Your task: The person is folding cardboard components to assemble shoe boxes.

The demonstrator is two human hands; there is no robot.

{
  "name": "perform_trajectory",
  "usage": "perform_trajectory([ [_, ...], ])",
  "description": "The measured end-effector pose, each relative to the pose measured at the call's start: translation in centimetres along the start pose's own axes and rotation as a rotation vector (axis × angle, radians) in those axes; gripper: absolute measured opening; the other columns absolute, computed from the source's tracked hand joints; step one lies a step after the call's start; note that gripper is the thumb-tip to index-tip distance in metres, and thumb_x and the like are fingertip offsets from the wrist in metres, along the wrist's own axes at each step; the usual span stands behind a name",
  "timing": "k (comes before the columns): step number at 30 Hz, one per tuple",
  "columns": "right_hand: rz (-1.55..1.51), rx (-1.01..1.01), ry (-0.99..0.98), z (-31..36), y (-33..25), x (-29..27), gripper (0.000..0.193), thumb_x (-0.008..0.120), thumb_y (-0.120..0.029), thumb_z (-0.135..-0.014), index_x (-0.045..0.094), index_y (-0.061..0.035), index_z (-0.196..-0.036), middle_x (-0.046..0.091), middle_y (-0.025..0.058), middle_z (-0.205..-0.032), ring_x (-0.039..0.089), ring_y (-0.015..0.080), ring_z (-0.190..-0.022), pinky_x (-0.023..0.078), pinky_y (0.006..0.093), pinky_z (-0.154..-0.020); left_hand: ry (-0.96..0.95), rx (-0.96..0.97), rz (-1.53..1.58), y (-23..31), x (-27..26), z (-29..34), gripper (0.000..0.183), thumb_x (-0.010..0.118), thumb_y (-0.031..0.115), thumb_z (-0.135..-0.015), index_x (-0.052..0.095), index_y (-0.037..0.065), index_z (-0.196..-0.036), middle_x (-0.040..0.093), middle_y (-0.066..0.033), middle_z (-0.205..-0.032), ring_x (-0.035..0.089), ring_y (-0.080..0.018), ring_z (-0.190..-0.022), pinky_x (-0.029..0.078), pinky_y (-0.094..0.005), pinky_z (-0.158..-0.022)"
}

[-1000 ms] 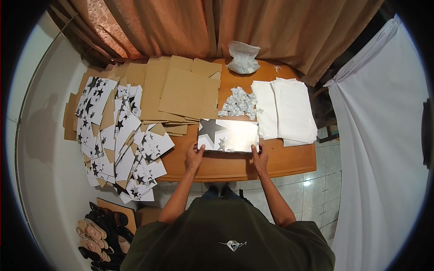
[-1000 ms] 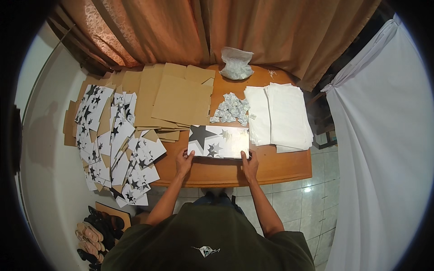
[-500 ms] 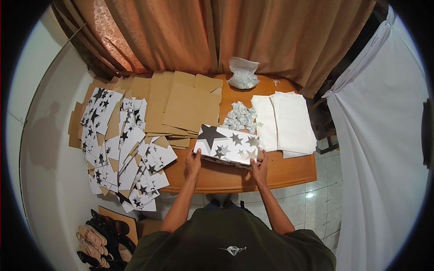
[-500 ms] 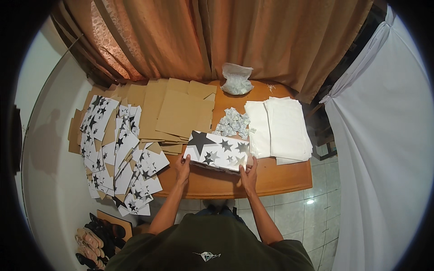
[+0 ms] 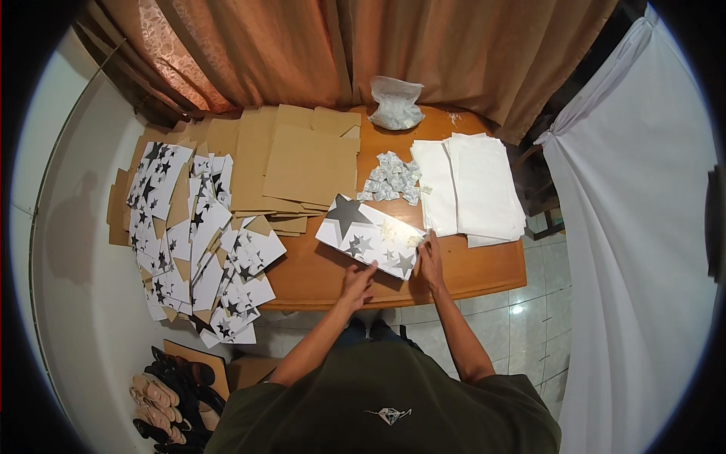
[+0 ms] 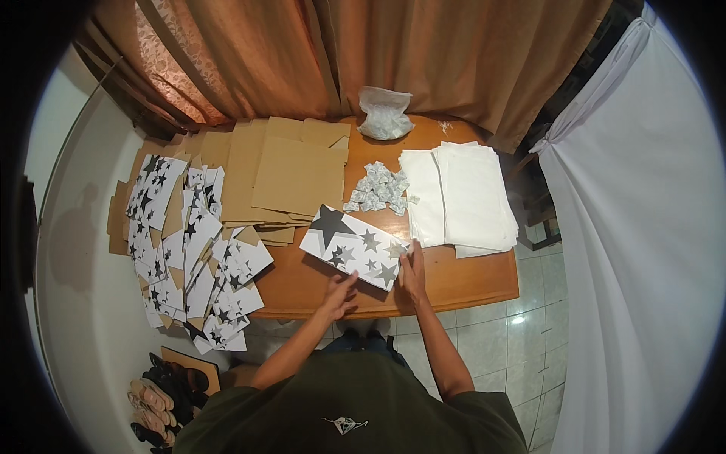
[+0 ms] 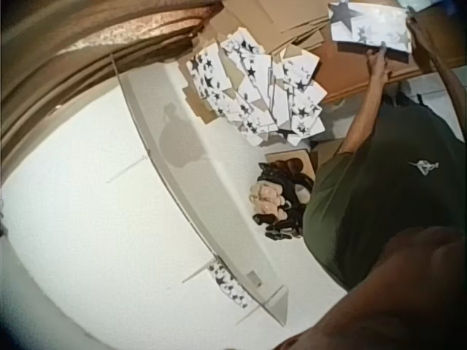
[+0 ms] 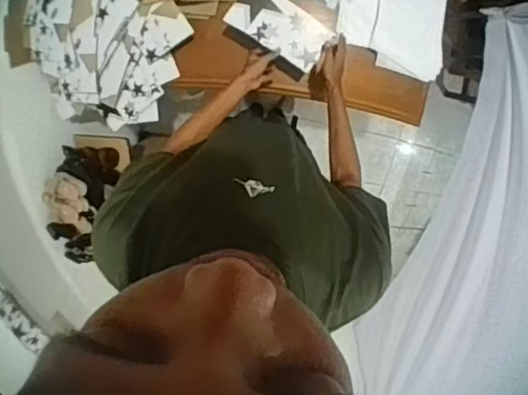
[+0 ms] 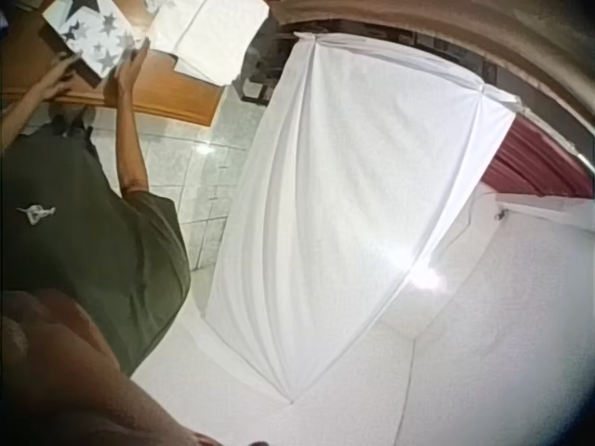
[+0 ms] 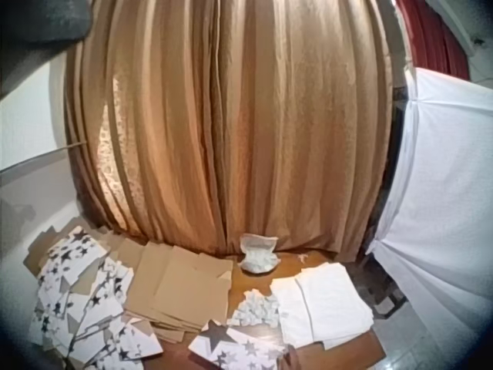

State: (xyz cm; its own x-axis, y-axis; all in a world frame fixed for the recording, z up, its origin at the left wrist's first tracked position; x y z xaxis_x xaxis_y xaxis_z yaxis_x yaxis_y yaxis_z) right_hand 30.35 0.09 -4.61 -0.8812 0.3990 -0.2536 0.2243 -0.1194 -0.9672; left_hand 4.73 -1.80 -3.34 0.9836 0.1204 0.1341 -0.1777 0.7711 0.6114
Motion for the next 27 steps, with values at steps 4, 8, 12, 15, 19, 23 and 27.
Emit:
perform_trajectory([
  [4,-0.178,0.105,-0.152,0.1,-2.5,2.2,0.046,0.06,-0.025,-0.101,0.051,-0.0008,-0.14,0.054,0.0166,-0.138,0.05,0.0282,-0.129,0.037,0.0374,-0.111,-0.016,0.065,-0.061,-0.6,-0.6,-1.3,0.099,0.082,0.034,-0.086,0.015,0.015,-0.156,0.04,-0.0182,-0.146,0.043,-0.0296,-0.132,0.053,-0.0468,-0.083],
  [8,-0.178,-0.094,-0.198,1.0,-5.4,2.1,0.048,0.065,-0.022,-0.098,0.051,-0.0024,-0.14,0.054,0.0128,-0.126,0.052,0.0239,-0.119,0.04,0.035,-0.106,0.015,0.321,-0.093,1.0,-2.5,-0.7,0.085,0.077,0.031,-0.09,0.027,0.012,-0.156,0.039,-0.0194,-0.15,0.051,-0.0311,-0.122,0.051,-0.0424,-0.086],
  [12,-0.208,-0.016,-0.21,1.7,-6.5,2.2,0.052,0.067,-0.023,-0.098,0.048,-0.0047,-0.144,0.051,0.0119,-0.136,0.052,0.0233,-0.125,0.039,0.0369,-0.108,-0.038,0.309,-0.037,4.9,-1.3,3.4,0.081,0.074,0.034,-0.093,0.027,0.018,-0.158,0.036,-0.0166,-0.152,0.046,-0.0324,-0.131,0.05,-0.0467,-0.091],
  [15,-0.186,-0.114,-0.161,1.6,-11.5,2.2,0.054,0.068,-0.028,-0.098,0.05,-0.0041,-0.143,0.045,0.0113,-0.126,0.047,0.0233,-0.12,0.041,0.0347,-0.104,-0.029,0.305,0.032,7.0,-1.2,5.4,0.079,0.071,0.036,-0.095,0.026,0.025,-0.159,0.028,-0.0144,-0.157,0.036,-0.0317,-0.141,0.043,-0.0593,-0.1],
  [19,-0.269,-0.165,-0.187,0.7,-16.4,1.8,0.055,0.068,-0.028,-0.098,0.047,-0.0044,-0.144,0.047,0.0129,-0.132,0.047,0.0253,-0.126,0.041,0.0376,-0.106,-0.241,0.488,0.248,11.1,0.7,8.5,0.08,0.07,0.037,-0.095,0.023,0.028,-0.159,0.015,-0.0157,-0.164,0.015,-0.0378,-0.151,0.025,-0.0768,-0.102],
  [23,-0.357,-0.203,-0.255,0.7,-19.2,2.0,0.057,0.069,-0.024,-0.097,0.045,-0.004,-0.144,0.05,0.0137,-0.14,0.049,0.0275,-0.131,0.041,0.0423,-0.109,-0.166,0.525,0.163,12.6,-1.2,9.3,0.085,0.073,0.036,-0.091,0.022,0.033,-0.159,0.008,-0.0181,-0.166,0.01,-0.0435,-0.151,0.016,-0.0819,-0.102],
  [27,-0.403,-0.225,-0.308,0.6,-19.8,2.7,0.056,0.069,-0.022,-0.097,0.044,-0.0038,-0.143,0.05,0.0146,-0.138,0.047,0.0285,-0.132,0.044,0.044,-0.107,-0.12,0.616,0.203,12.5,-1.7,10.1,0.089,0.077,0.033,-0.087,0.021,0.035,-0.158,0.005,-0.0205,-0.166,0.009,-0.0449,-0.151,0.012,-0.0826,-0.101],
])
Point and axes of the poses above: each hand's wrist, its own z-axis away from the middle knuckle, its own x-axis out of the palm, y = z × x, the point moved 7 cm from there along -z, towards the middle knuckle
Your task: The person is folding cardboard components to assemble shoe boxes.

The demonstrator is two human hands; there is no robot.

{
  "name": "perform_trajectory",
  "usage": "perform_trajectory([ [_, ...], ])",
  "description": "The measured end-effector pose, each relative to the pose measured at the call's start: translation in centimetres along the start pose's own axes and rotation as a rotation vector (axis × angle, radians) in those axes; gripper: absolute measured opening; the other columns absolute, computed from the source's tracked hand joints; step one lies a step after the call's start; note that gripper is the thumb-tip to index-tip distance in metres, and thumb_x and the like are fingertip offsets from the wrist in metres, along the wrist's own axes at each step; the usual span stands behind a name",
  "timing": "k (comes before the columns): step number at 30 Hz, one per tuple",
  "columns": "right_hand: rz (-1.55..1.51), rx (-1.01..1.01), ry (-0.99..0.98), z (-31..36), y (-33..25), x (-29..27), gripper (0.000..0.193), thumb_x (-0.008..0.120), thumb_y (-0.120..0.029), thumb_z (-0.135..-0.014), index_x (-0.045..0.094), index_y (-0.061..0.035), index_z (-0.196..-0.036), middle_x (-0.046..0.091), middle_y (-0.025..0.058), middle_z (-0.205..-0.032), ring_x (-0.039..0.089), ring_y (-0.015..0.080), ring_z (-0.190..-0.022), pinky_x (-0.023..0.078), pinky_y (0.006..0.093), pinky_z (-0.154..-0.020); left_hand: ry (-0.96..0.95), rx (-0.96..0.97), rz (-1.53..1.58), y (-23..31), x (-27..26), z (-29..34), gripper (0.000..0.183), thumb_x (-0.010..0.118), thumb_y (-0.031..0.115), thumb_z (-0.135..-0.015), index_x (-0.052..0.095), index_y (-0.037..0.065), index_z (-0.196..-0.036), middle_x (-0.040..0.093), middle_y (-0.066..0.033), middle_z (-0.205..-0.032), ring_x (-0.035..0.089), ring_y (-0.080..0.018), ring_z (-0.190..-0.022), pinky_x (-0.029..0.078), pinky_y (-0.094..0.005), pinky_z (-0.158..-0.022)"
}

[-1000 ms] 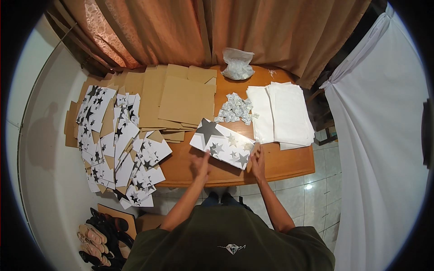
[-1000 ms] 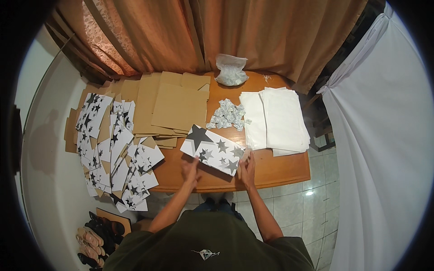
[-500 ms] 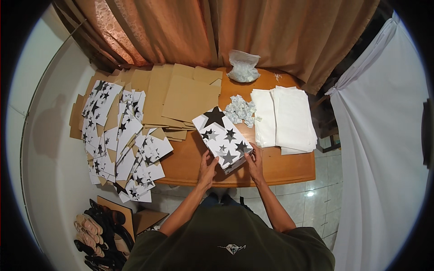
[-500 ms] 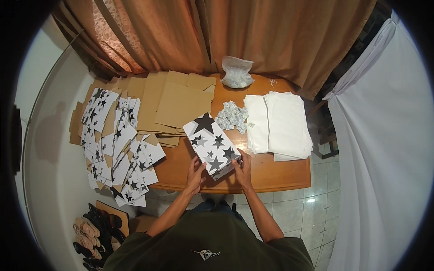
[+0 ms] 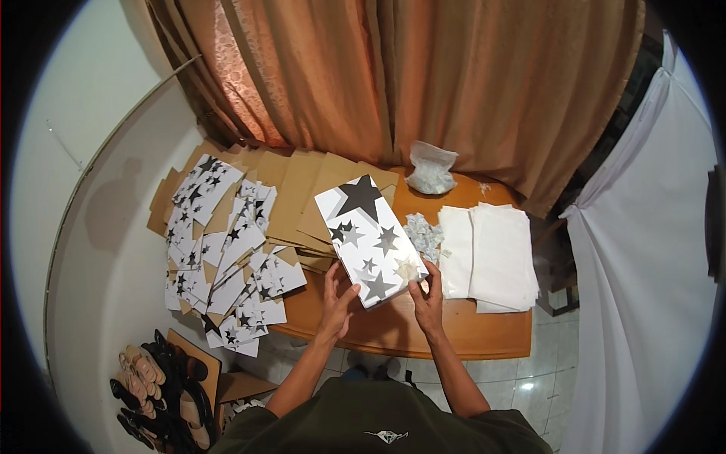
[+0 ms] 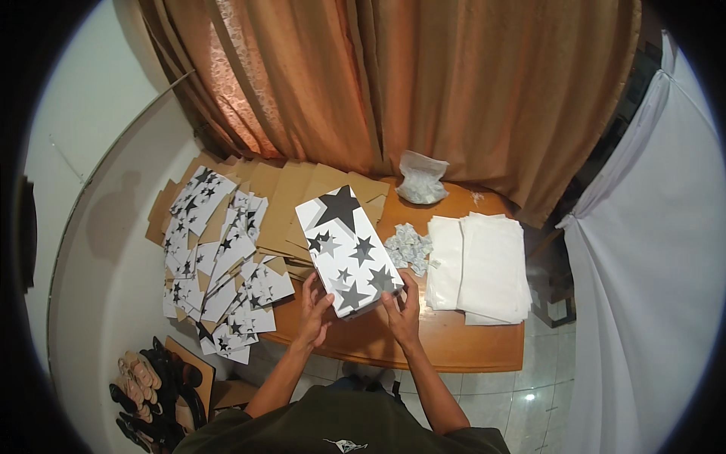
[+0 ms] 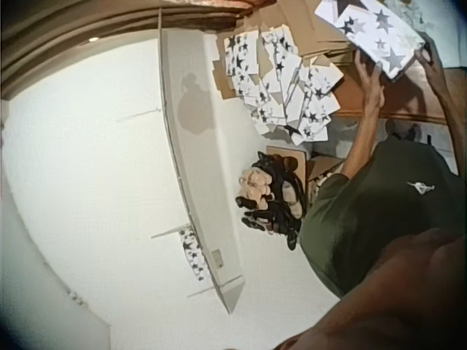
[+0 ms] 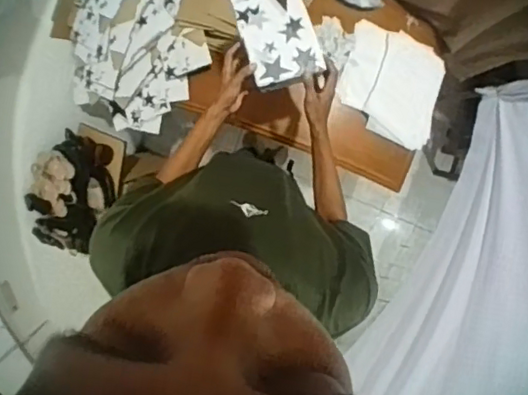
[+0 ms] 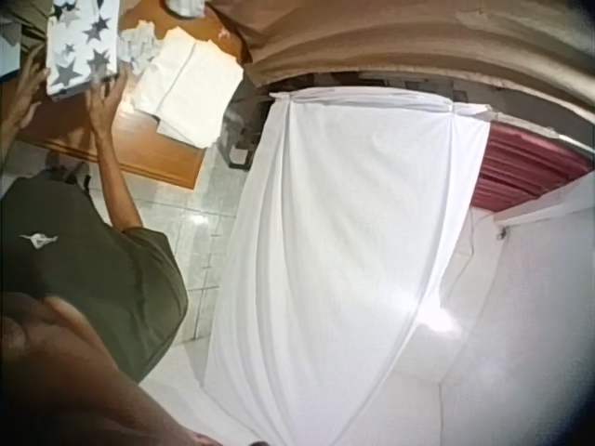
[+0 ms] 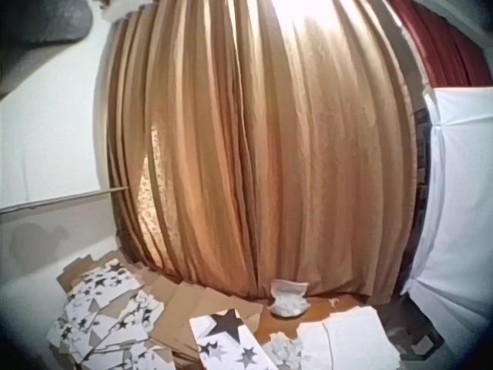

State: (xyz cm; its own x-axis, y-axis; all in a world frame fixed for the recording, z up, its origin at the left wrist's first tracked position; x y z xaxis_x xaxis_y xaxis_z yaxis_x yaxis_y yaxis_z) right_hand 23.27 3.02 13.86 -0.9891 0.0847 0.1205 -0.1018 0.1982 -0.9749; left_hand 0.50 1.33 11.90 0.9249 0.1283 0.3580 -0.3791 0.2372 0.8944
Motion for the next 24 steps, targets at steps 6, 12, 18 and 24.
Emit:
perform_trajectory([
  [6,-0.12,0.069,-0.013,0.0,-3.6,4.0,0.057,0.07,-0.024,-0.096,0.044,-0.0007,-0.142,0.047,0.0147,-0.137,0.051,0.0252,-0.126,0.05,0.0399,-0.1,0.183,0.098,0.035,2.5,-1.4,3.2,0.085,0.074,0.025,-0.088,0.024,0.027,-0.157,0.023,-0.0163,-0.158,0.024,-0.0362,-0.146,0.02,-0.0736,-0.107],
  [12,-0.197,-0.017,-0.254,0.3,-5.0,10.5,0.058,0.068,-0.018,-0.098,0.04,-0.0008,-0.146,0.044,0.0154,-0.144,0.046,0.0245,-0.133,0.048,0.0389,-0.105,0.323,0.39,0.047,8.6,-5.7,8.2,0.076,0.068,0.012,-0.091,0.028,0.009,-0.156,0.039,-0.0147,-0.149,0.035,-0.0247,-0.14,0.031,-0.04,-0.116],
  [18,-0.259,-0.161,-0.638,5.1,-11.7,19.9,0.06,0.063,-0.005,-0.099,0.036,-0.0012,-0.152,0.041,0.0166,-0.148,0.051,0.0269,-0.132,0.052,0.0384,-0.106,0.542,0.507,-0.049,15.6,-11.4,20.1,0.074,0.067,0.027,-0.098,0.029,0.01,-0.159,0.042,-0.0132,-0.143,0.045,-0.0213,-0.132,0.044,-0.0372,-0.107],
  [24,-0.31,-0.231,-0.841,13.2,-16.3,28.2,0.062,0.063,0.002,-0.096,0.037,-0.0014,-0.152,0.046,0.019,-0.148,0.055,0.026,-0.129,0.06,0.038,-0.095,0.639,0.872,-0.63,20.9,-13.5,35.9,0.098,0.084,0.039,-0.084,0.028,0.011,-0.16,0.036,-0.0136,-0.155,0.046,-0.0241,-0.136,0.044,-0.0382,-0.109],
])
Point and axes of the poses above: each hand's wrist, its own z-axis away from the middle knuckle, its own x-axis out of the palm, y = z × x, the point moved 7 cm from there along -z, towards the middle knuckle
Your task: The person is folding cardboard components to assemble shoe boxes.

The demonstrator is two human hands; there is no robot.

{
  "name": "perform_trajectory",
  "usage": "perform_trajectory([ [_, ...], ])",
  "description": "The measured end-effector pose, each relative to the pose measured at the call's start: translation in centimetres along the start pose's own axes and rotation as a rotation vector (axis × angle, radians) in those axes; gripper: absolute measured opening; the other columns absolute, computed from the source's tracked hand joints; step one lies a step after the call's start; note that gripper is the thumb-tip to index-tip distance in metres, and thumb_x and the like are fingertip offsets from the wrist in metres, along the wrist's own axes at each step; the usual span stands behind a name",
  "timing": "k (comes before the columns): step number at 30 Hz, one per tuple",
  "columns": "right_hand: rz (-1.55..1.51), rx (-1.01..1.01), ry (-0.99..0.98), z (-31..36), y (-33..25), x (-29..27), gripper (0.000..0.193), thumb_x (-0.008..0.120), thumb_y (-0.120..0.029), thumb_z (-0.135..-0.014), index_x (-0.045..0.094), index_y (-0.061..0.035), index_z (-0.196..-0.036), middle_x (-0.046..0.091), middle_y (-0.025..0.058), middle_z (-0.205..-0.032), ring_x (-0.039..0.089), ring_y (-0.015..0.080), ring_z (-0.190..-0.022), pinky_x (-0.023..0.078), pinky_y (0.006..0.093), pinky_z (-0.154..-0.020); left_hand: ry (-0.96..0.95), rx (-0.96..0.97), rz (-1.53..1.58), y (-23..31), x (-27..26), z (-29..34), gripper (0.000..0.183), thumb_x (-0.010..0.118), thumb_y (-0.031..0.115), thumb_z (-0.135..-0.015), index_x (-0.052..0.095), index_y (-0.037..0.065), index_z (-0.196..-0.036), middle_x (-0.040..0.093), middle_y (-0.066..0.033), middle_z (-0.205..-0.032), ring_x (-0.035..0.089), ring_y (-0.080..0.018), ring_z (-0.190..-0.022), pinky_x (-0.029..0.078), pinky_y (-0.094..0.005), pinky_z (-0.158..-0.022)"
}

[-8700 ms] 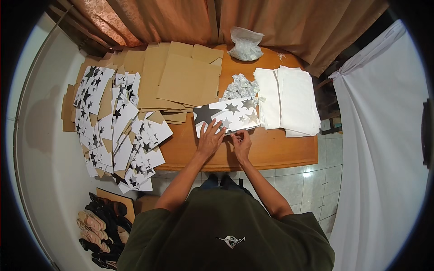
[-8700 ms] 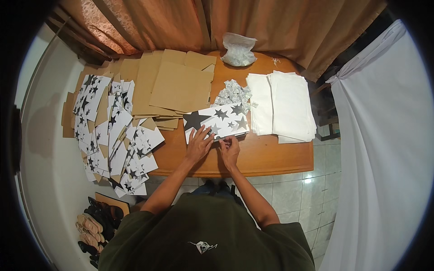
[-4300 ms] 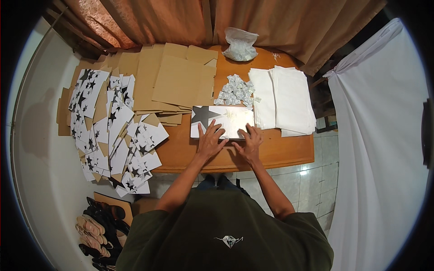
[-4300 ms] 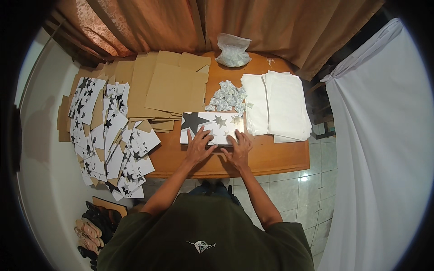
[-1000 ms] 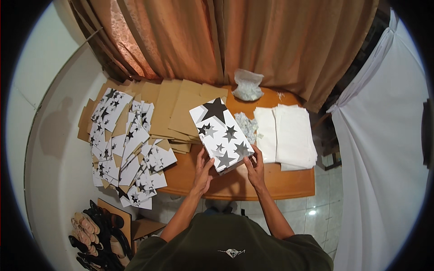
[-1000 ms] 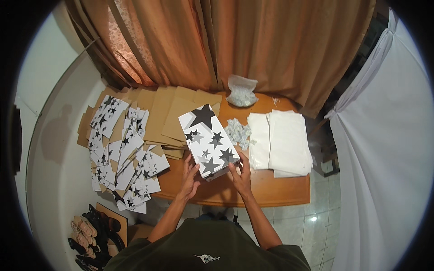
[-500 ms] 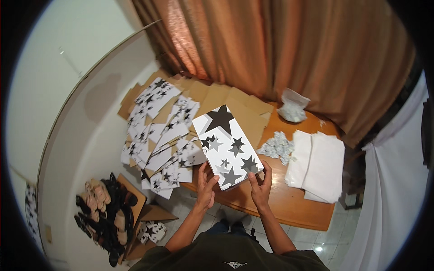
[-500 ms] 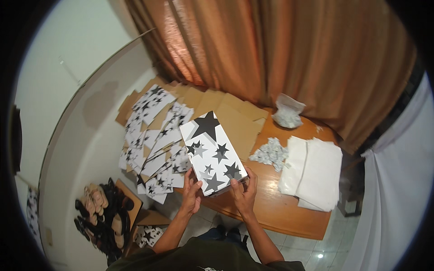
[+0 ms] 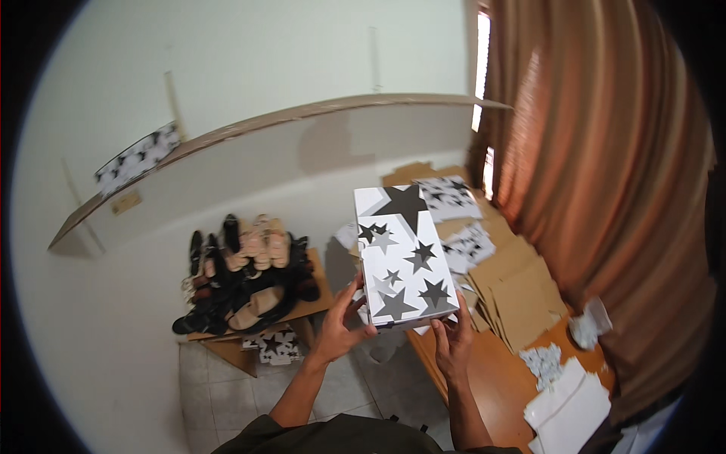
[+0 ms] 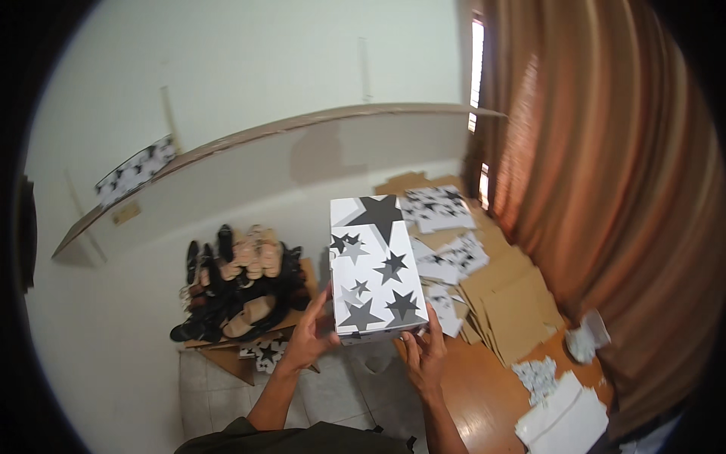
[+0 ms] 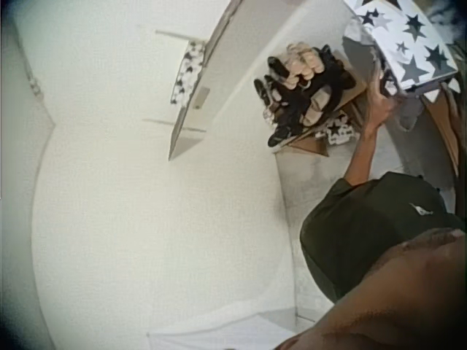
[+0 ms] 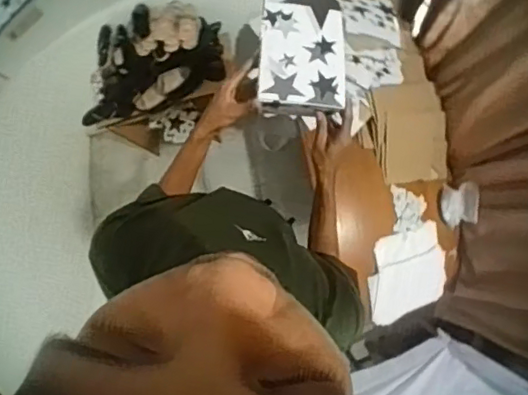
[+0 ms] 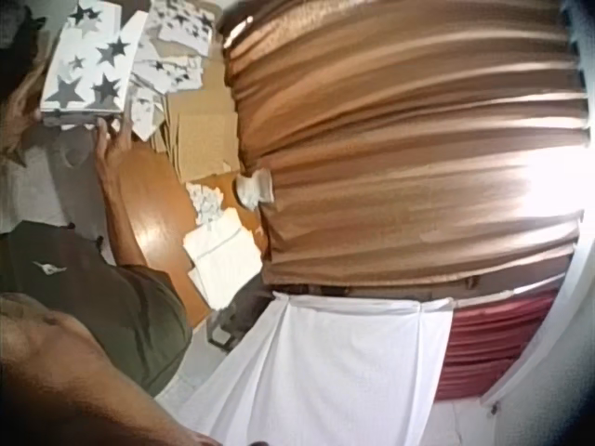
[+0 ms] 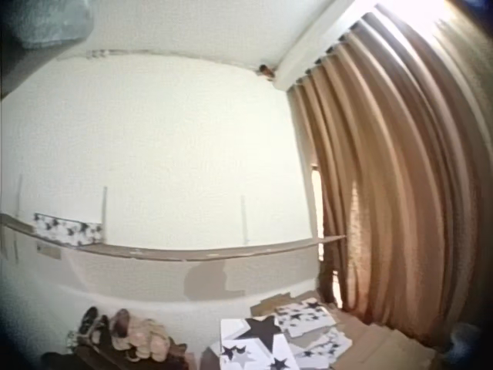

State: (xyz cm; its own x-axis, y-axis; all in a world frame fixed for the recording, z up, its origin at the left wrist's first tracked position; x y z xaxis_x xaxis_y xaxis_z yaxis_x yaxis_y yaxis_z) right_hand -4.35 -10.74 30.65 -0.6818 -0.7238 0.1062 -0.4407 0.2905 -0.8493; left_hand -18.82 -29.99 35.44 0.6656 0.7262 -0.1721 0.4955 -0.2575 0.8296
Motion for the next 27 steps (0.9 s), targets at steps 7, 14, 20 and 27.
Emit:
perform_trajectory([
  [7,0.091,-0.124,-0.187,0.6,-5.8,14.9,0.067,0.068,-0.006,-0.095,0.036,-0.0057,-0.154,0.051,0.0199,-0.145,0.06,0.0281,-0.123,0.063,0.0361,-0.086,0.288,-0.081,-0.232,6.4,-13.3,6.5,0.107,0.093,0.028,-0.073,0.032,0.005,-0.158,0.046,-0.016,-0.149,0.048,-0.0265,-0.137,0.047,-0.0408,-0.104],
  [14,0.197,-0.15,-0.326,0.3,-13.6,28.3,0.072,0.072,-0.01,-0.093,0.036,-0.0035,-0.155,0.052,0.0246,-0.145,0.058,0.0329,-0.127,0.054,0.0364,-0.092,0.42,-0.031,-0.165,14.5,-25.4,9.0,0.096,0.087,0.021,-0.08,0.032,-0.001,-0.156,0.046,-0.018,-0.147,0.048,-0.0267,-0.138,0.048,-0.0399,-0.109],
  [20,0.038,-0.452,-0.276,-1.7,-18.3,35.2,0.071,0.07,-0.005,-0.093,0.035,-0.0006,-0.154,0.054,0.0241,-0.141,0.06,0.0338,-0.122,0.052,0.0401,-0.095,0.482,0.109,-0.328,18.5,-31.9,8.3,0.096,0.088,0.019,-0.079,0.033,0.005,-0.157,0.044,-0.0114,-0.141,0.052,-0.0249,-0.133,0.05,-0.0383,-0.106],
  [27,-0.104,-0.501,-0.147,-8.7,-20.2,43.1,0.052,0.073,-0.014,-0.094,0.053,0.0012,-0.14,0.064,0.0181,-0.124,0.064,0.0265,-0.108,0.056,0.0384,-0.087,0.569,0.177,-0.363,21.2,-39.7,1.8,0.081,0.083,0.019,-0.085,0.042,0.005,-0.153,0.053,-0.0201,-0.143,0.053,-0.0298,-0.132,0.054,-0.0422,-0.099],
])
Point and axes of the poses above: each hand's wrist, its own z-axis away from the middle knuckle, its own x-axis out of the palm, y = z × x, the point moved 7 cm from there along -z, towards the middle knuckle
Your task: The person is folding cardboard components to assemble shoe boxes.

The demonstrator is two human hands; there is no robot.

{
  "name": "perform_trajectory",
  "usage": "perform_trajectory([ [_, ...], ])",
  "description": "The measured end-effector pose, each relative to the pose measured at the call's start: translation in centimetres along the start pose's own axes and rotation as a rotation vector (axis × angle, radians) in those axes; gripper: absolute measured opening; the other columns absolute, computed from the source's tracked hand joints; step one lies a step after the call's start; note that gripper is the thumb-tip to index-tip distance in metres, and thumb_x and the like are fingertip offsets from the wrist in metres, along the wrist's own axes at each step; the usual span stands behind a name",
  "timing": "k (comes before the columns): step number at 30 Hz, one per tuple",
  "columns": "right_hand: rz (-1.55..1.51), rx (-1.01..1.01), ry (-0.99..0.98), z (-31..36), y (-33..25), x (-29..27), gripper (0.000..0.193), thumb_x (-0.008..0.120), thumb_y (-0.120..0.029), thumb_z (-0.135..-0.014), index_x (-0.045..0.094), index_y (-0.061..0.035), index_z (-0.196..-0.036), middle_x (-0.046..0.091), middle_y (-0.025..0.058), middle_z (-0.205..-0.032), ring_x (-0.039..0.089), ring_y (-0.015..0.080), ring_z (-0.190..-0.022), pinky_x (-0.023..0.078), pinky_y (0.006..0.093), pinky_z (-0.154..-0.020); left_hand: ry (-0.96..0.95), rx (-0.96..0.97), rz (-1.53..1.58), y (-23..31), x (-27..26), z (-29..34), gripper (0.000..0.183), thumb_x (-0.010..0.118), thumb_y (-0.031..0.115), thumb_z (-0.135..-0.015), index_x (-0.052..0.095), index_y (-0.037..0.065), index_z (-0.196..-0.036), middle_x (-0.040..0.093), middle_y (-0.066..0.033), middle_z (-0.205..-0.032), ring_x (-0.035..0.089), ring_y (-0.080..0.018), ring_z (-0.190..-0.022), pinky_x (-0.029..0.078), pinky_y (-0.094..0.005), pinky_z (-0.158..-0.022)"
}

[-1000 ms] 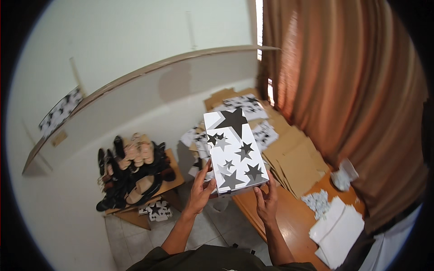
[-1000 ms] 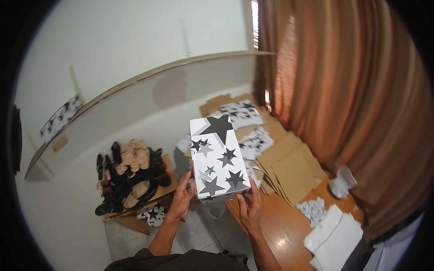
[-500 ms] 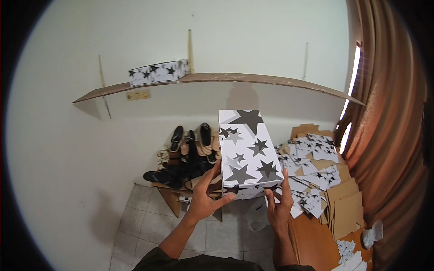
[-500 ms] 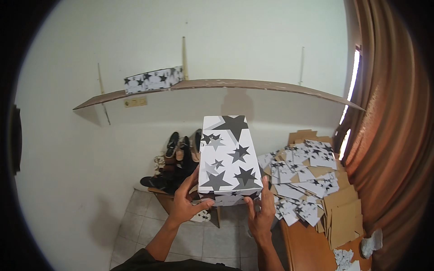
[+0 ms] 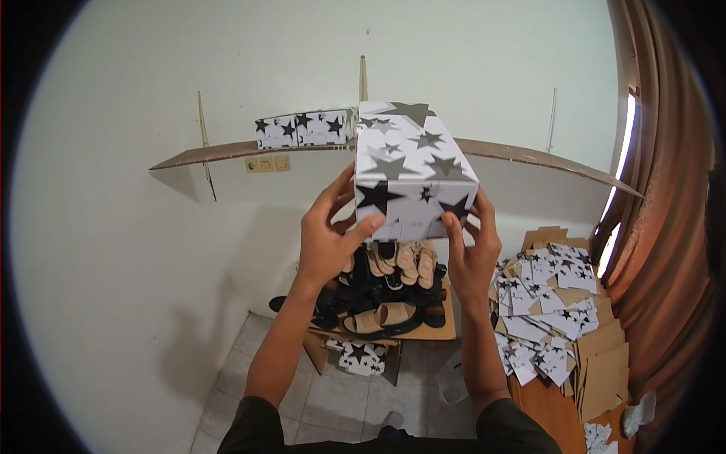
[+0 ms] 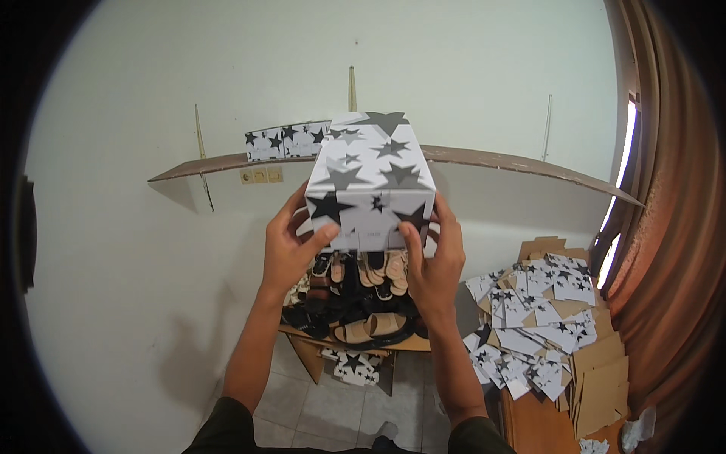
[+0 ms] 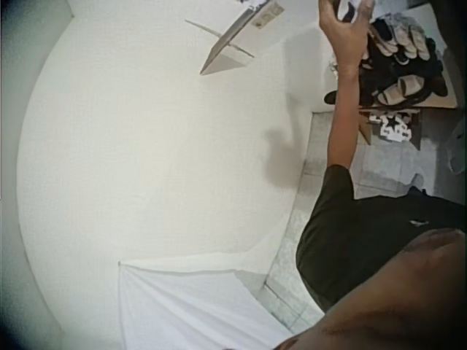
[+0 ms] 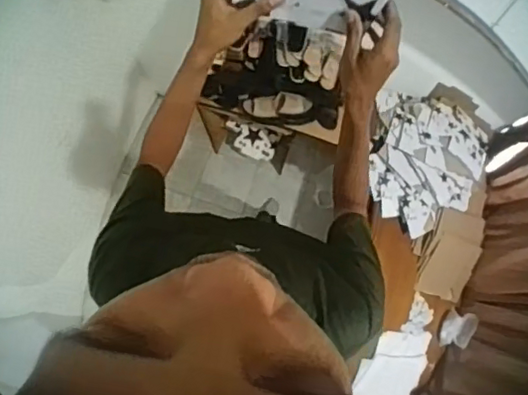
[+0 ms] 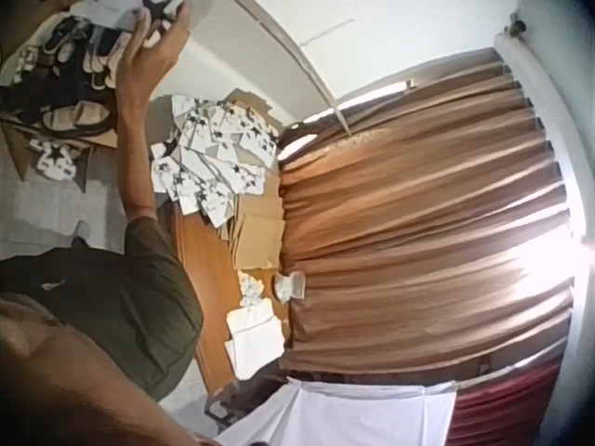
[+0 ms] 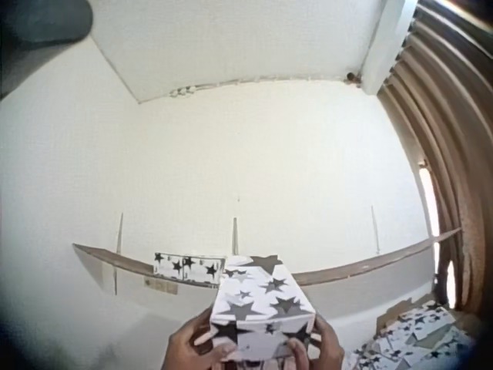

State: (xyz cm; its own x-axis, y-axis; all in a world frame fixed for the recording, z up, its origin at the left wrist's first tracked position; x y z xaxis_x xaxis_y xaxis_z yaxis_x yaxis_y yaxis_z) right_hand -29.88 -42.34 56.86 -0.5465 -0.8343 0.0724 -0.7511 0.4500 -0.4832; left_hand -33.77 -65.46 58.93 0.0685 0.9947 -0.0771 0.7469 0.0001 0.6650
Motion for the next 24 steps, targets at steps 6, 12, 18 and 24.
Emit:
perform_trajectory([
  [6,0.073,-0.134,0.066,-7.9,3.3,5.6,0.053,0.07,-0.025,-0.097,0.053,-0.0016,-0.141,0.067,0.0191,-0.106,0.062,0.028,-0.091,0.053,0.038,-0.076,0.06,0.158,-0.116,-2.1,-1.3,-9.3,0.074,0.083,0.025,-0.086,0.049,0.001,-0.147,0.065,-0.0202,-0.127,0.063,-0.0246,-0.119,0.054,-0.0384,-0.098],
  [12,0.078,-0.176,0.087,-13.8,7.8,11.1,0.053,0.068,-0.027,-0.097,0.053,-0.0015,-0.142,0.068,0.0172,-0.098,0.06,0.027,-0.086,0.051,0.038,-0.074,0.132,0.209,-0.17,-6.7,-3.1,-17.3,0.069,0.081,0.027,-0.088,0.052,-0.005,-0.143,0.065,-0.0132,-0.124,0.066,-0.0206,-0.108,0.056,-0.0313,-0.087],
  [18,0.137,-0.093,0.03,-16.7,12.3,16.0,0.054,0.066,-0.031,-0.099,0.054,-0.0003,-0.14,0.068,0.0169,-0.095,0.06,0.027,-0.085,0.05,0.0394,-0.074,0.141,0.181,-0.22,-10.6,-4.3,-21.9,0.064,0.079,0.033,-0.09,0.058,-0.004,-0.139,0.068,-0.0125,-0.115,0.067,-0.0186,-0.1,0.055,-0.0312,-0.087],
  [24,0.215,-0.062,0.022,-17.0,16.0,18.8,0.053,0.065,-0.033,-0.099,0.053,-0.0022,-0.141,0.068,0.0167,-0.095,0.061,0.0285,-0.084,0.05,0.0407,-0.075,0.125,0.149,-0.289,-14.0,-5.1,-23.8,0.063,0.08,0.033,-0.089,0.061,-0.004,-0.135,0.073,-0.0126,-0.101,0.068,-0.0151,-0.092,0.054,-0.0298,-0.087],
])
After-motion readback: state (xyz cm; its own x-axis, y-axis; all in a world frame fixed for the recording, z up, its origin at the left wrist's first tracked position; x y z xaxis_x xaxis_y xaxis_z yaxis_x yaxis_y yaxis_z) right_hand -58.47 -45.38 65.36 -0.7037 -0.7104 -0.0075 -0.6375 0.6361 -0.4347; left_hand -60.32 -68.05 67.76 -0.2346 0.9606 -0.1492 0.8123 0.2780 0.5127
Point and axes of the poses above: each hand's wrist, its own z-axis away from the middle knuckle, its own x-axis out of the palm, y = z × x, the point moved 7 cm from there along -z, towards the middle knuckle
